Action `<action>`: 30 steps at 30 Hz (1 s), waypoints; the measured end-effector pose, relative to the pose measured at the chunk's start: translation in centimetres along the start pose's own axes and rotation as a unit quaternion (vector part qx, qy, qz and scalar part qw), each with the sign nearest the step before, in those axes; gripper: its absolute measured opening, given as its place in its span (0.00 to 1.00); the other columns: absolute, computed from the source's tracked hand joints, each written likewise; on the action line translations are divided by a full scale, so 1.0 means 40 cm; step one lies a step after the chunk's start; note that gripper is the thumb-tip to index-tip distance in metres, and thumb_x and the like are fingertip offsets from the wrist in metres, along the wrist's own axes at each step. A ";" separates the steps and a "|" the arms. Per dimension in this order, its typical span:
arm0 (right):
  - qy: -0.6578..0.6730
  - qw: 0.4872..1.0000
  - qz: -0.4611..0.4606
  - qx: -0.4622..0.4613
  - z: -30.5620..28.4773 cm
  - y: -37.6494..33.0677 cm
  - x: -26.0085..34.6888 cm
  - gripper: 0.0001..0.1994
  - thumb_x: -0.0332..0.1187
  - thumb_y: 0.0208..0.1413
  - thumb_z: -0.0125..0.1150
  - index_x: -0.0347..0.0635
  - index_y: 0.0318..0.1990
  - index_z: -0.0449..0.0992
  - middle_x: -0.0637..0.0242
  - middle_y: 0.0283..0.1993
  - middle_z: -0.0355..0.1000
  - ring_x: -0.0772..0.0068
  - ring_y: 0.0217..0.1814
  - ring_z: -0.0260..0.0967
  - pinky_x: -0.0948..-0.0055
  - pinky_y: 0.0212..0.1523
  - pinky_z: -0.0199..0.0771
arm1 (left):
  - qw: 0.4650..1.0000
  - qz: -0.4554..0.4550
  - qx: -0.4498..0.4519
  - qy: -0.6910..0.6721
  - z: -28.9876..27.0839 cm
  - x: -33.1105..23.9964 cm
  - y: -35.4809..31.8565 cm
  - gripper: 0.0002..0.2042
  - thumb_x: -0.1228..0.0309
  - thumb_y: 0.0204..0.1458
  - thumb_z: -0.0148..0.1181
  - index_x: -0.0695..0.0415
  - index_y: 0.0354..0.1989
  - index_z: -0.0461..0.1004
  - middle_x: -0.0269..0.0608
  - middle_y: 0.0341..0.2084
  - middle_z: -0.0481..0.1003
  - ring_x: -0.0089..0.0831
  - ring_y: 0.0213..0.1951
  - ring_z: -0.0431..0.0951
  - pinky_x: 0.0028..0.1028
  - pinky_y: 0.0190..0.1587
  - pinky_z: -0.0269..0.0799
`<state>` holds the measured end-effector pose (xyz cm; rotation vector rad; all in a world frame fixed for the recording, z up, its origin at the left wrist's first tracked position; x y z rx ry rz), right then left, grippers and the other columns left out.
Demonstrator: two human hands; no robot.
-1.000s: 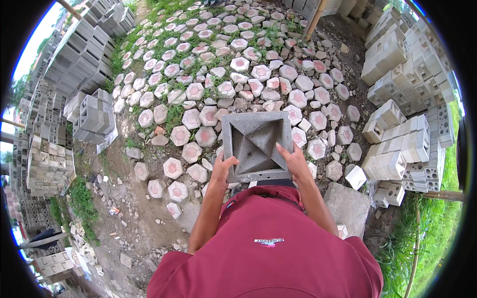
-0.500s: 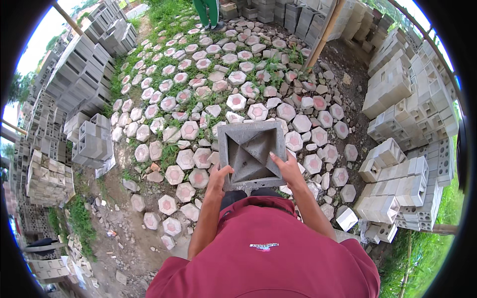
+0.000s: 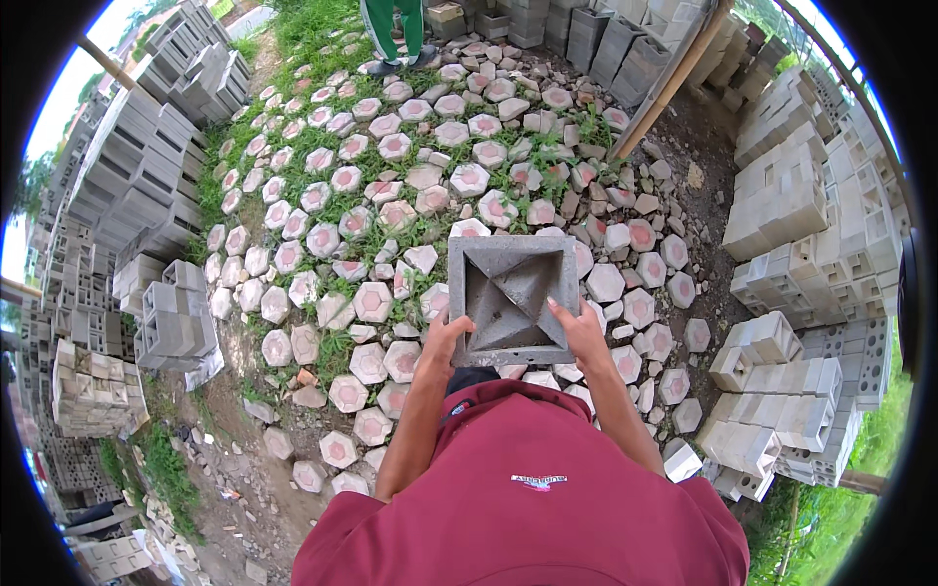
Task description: The person organizes concrete breeze blocks by lifting them from a pile and placing them into a designated stack on a stone-covered ground.
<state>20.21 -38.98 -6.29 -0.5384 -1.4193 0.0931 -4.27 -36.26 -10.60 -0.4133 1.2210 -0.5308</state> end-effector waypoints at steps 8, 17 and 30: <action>-0.044 0.999 -0.009 -0.031 0.133 0.332 0.189 0.22 0.35 0.54 0.62 0.33 0.54 0.70 0.60 0.47 0.74 0.72 0.47 0.69 0.72 0.51 0.67 | 1.000 -0.006 -0.009 0.011 0.007 -0.339 0.287 0.16 0.69 0.38 0.57 0.59 0.38 0.71 0.36 0.26 0.70 0.27 0.27 0.68 0.27 0.31 0.64; 0.043 0.999 -0.004 0.017 0.266 0.648 0.396 0.24 0.34 0.56 0.61 0.32 0.57 0.66 0.62 0.51 0.71 0.71 0.51 0.68 0.71 0.54 0.65 | 0.998 -0.047 -0.022 0.039 0.038 -0.585 0.560 0.17 0.70 0.37 0.57 0.61 0.39 0.70 0.37 0.27 0.70 0.27 0.29 0.69 0.27 0.31 0.65; 0.065 0.995 0.018 0.072 0.272 1.425 0.631 0.19 0.29 0.57 0.59 0.33 0.55 0.68 0.62 0.48 0.72 0.73 0.47 0.69 0.72 0.52 0.67 | 0.999 -0.005 -0.032 -0.007 0.254 -0.883 1.243 0.19 0.73 0.40 0.56 0.62 0.44 0.69 0.36 0.29 0.71 0.26 0.29 0.71 0.25 0.33 0.67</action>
Point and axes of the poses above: each hand's wrist, its own y-axis towards the middle knuckle, its own z-axis out of the palm, x = y × z, the point moved 10 cm from there along y, towards the middle knuckle
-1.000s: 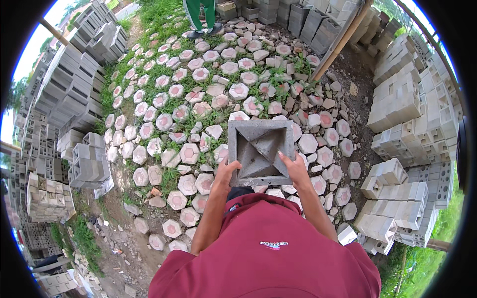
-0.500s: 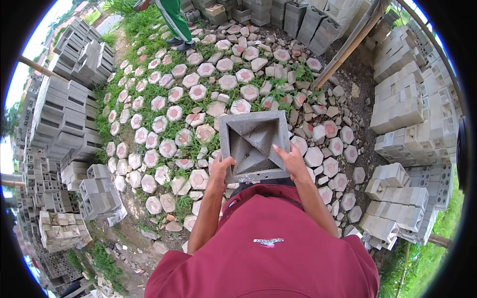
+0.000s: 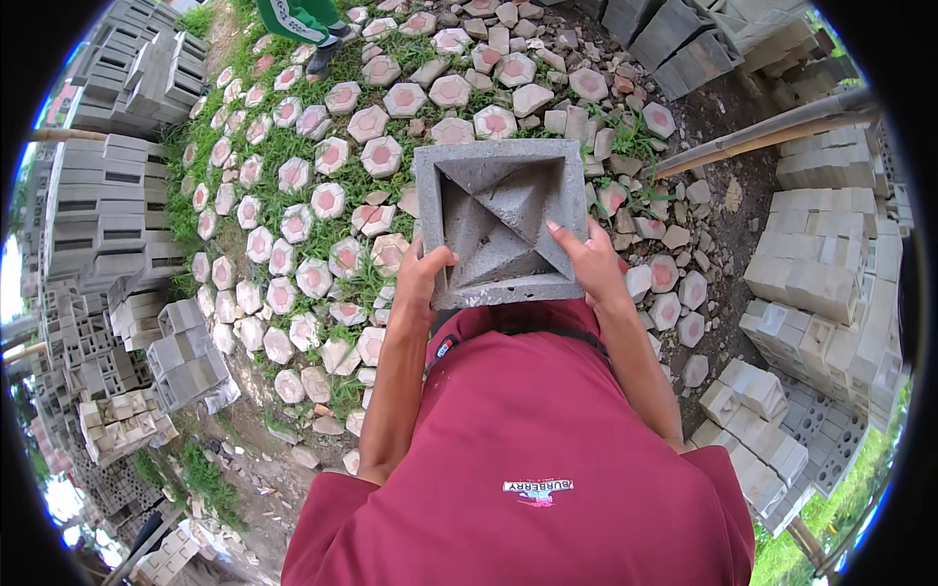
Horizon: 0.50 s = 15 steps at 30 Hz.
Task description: The person organizes concrete breeze blocks by lifting them from a pile and placing them into a designated stack on a stone-covered ground.
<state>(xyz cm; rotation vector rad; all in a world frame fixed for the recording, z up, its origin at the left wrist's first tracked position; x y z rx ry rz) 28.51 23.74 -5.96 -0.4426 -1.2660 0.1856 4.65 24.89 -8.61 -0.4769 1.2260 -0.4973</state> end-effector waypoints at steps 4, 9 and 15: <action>-0.025 1.000 0.007 -0.009 -0.027 0.164 0.119 0.17 0.28 0.57 0.58 0.33 0.53 0.69 0.62 0.48 0.73 0.73 0.47 0.69 0.72 0.51 0.68 | 1.000 0.008 -0.015 -0.007 0.100 -0.119 0.137 0.14 0.72 0.38 0.57 0.63 0.36 0.70 0.37 0.27 0.71 0.26 0.26 0.71 0.26 0.30 0.68; -0.027 0.999 0.007 -0.034 -0.020 0.359 0.247 0.18 0.29 0.57 0.59 0.33 0.53 0.68 0.61 0.47 0.73 0.73 0.47 0.70 0.71 0.50 0.69 | 0.999 -0.015 0.000 -0.037 0.172 -0.230 0.313 0.20 0.74 0.39 0.57 0.65 0.44 0.70 0.37 0.29 0.72 0.24 0.30 0.70 0.24 0.34 0.67; -0.004 0.997 0.026 -0.069 -0.003 0.666 0.334 0.20 0.30 0.56 0.60 0.32 0.55 0.67 0.60 0.48 0.73 0.72 0.48 0.70 0.71 0.51 0.68 | 0.999 -0.022 0.046 -0.008 0.235 -0.423 0.641 0.21 0.73 0.39 0.57 0.65 0.46 0.70 0.38 0.31 0.72 0.25 0.31 0.71 0.23 0.36 0.67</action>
Point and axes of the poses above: each hand's wrist, its own y-axis towards the middle knuckle, its own z-axis out of the palm, x = y × z, the point moved 10 cm from there along y, towards the middle knuckle
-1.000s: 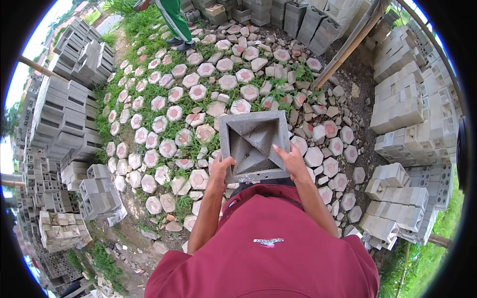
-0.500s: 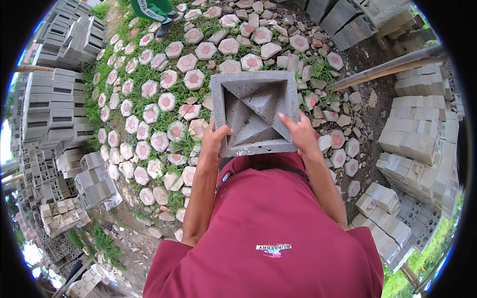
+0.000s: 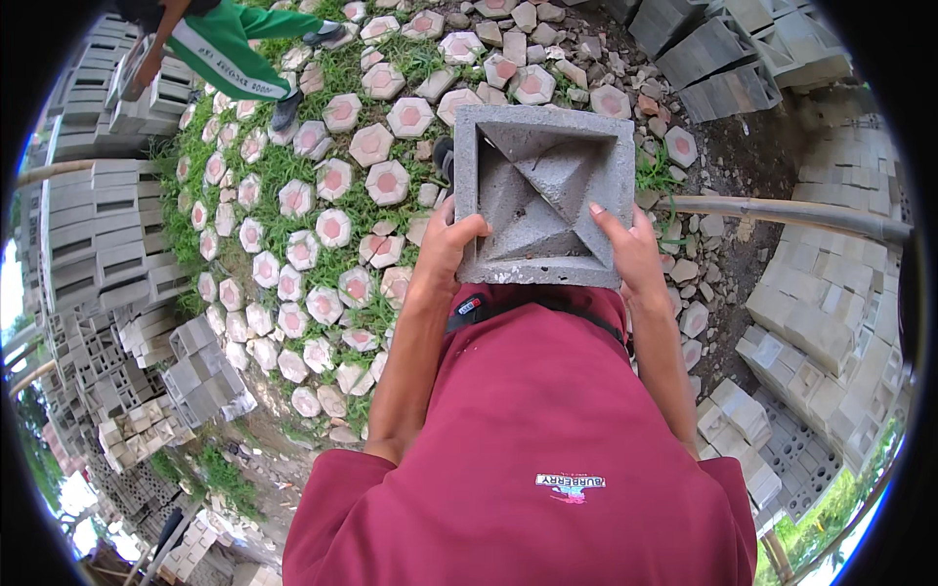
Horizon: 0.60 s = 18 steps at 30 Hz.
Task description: The person organizes concrete breeze blocks by lifting them from a pile and placing them into a designated stack on a stone-covered ground.
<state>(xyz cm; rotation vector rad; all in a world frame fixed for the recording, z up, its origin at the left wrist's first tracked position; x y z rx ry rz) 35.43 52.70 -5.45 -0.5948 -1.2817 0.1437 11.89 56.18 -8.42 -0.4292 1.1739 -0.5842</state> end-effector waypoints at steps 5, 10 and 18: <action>0.008 0.999 -0.038 -0.031 0.126 0.286 0.100 0.21 0.31 0.55 0.61 0.32 0.54 0.68 0.61 0.48 0.73 0.71 0.48 0.71 0.71 0.51 0.68 | 0.999 0.007 0.035 0.020 -0.018 -0.206 0.308 0.16 0.73 0.39 0.57 0.63 0.40 0.70 0.36 0.27 0.70 0.25 0.27 0.70 0.24 0.31 0.67; 0.052 0.998 0.003 -0.047 0.275 0.536 0.170 0.20 0.27 0.54 0.57 0.33 0.55 0.67 0.61 0.48 0.72 0.71 0.48 0.70 0.71 0.51 0.68 | 0.997 -0.042 0.040 0.059 -0.062 -0.434 0.559 0.22 0.74 0.39 0.56 0.64 0.47 0.69 0.37 0.32 0.72 0.25 0.33 0.71 0.24 0.39 0.67; 0.054 0.996 -0.020 -0.067 0.473 0.868 0.382 0.22 0.31 0.54 0.61 0.32 0.56 0.67 0.61 0.49 0.72 0.72 0.49 0.69 0.72 0.52 0.67 | 0.993 -0.008 0.056 0.108 -0.064 -0.811 0.865 0.18 0.73 0.40 0.56 0.63 0.43 0.69 0.37 0.30 0.72 0.26 0.30 0.72 0.25 0.35 0.68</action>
Point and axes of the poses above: each hand's wrist, its own y-axis towards the middle knuckle, its own z-axis out of the palm, x = y × z, the point moved 10 cm from there along y, towards the middle knuckle
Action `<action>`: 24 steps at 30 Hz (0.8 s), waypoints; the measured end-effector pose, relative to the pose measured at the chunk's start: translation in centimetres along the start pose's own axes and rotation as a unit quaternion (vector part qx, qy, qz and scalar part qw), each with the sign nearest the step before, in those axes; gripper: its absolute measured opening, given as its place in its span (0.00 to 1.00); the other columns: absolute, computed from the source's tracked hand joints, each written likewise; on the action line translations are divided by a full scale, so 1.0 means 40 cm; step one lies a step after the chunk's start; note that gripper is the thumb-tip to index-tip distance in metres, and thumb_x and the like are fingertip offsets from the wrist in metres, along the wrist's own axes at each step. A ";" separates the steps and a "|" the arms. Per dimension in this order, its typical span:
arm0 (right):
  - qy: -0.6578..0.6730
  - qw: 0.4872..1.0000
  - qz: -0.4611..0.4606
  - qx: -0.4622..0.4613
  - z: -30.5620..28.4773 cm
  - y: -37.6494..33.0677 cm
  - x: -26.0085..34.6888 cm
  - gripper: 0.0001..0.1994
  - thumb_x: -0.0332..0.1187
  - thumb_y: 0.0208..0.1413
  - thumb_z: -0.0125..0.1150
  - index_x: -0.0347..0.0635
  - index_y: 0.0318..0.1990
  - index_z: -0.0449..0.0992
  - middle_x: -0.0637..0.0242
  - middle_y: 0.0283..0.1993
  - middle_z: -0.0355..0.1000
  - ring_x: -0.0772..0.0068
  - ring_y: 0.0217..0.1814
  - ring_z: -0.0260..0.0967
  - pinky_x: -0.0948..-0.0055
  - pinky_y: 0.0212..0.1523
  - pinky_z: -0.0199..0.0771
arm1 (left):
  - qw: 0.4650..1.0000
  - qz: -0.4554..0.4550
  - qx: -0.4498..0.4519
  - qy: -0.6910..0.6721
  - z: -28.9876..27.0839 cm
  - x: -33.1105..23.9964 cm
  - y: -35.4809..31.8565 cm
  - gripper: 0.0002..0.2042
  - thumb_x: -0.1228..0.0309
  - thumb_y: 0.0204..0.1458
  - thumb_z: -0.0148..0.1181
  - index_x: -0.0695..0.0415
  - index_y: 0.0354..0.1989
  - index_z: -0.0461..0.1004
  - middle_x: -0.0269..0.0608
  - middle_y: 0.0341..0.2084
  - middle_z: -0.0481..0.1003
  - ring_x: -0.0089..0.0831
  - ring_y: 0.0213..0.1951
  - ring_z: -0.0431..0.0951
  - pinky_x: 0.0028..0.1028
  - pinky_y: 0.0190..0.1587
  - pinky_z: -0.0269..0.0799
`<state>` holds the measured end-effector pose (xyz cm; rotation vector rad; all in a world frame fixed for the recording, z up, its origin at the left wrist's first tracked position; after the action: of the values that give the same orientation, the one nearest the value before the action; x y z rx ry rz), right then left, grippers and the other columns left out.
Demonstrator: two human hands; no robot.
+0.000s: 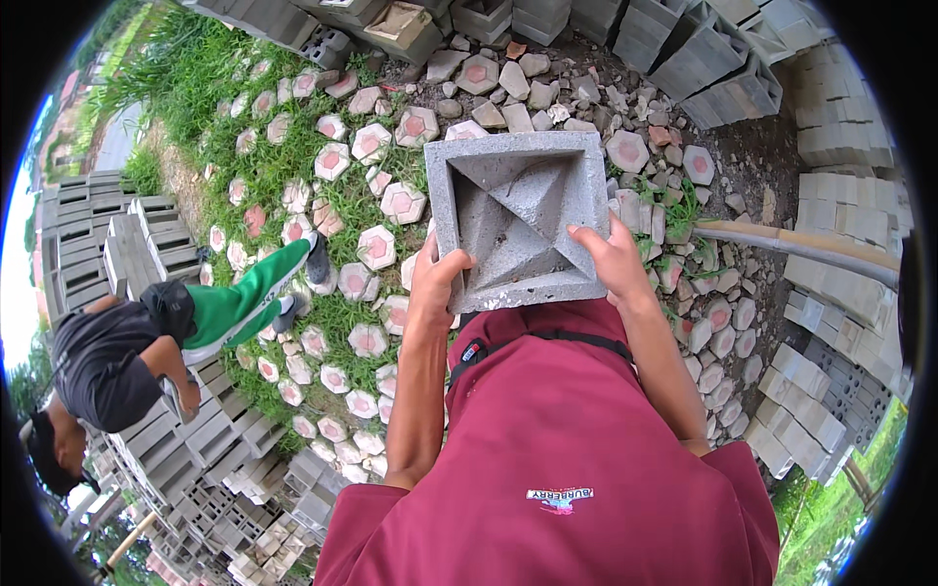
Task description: The person organizes concrete breeze blocks by lifting them from a pile and placing them into a designated stack on a stone-covered ground.
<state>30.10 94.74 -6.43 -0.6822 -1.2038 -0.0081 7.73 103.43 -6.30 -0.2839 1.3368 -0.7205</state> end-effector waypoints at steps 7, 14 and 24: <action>-0.008 0.999 0.013 -0.043 0.109 0.374 0.111 0.25 0.38 0.58 0.60 0.32 0.57 0.65 0.60 0.50 0.71 0.71 0.52 0.68 0.72 0.54 0.66 | 0.999 -0.019 0.027 0.014 -0.014 -0.218 0.350 0.25 0.74 0.39 0.56 0.64 0.50 0.67 0.37 0.32 0.72 0.25 0.32 0.71 0.24 0.37 0.67; -0.023 0.999 0.017 -0.039 0.239 0.813 0.232 0.24 0.38 0.57 0.58 0.32 0.58 0.66 0.57 0.51 0.71 0.70 0.51 0.69 0.71 0.53 0.67 | 0.997 -0.060 0.037 0.025 -0.051 -0.420 0.795 0.20 0.75 0.40 0.55 0.62 0.46 0.69 0.37 0.31 0.72 0.25 0.31 0.71 0.24 0.36 0.67; -0.158 0.980 0.032 -0.113 0.289 1.152 0.384 0.23 0.48 0.58 0.56 0.30 0.40 0.75 0.60 0.28 0.73 0.72 0.30 0.67 0.66 0.34 0.68 | 0.984 -0.068 0.087 0.143 0.034 -0.741 1.185 0.17 0.77 0.39 0.57 0.62 0.42 0.70 0.34 0.28 0.72 0.23 0.28 0.70 0.23 0.33 0.66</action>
<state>42.50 142.62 -13.26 -0.9475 -1.4997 0.0181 22.04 157.36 -10.17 -0.1352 1.5237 -1.0150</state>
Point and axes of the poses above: each hand's wrist, its own y-axis towards the middle knuckle, its own z-axis out of the palm, x = y × z, the point moved 10 cm from there along y, towards the middle knuckle
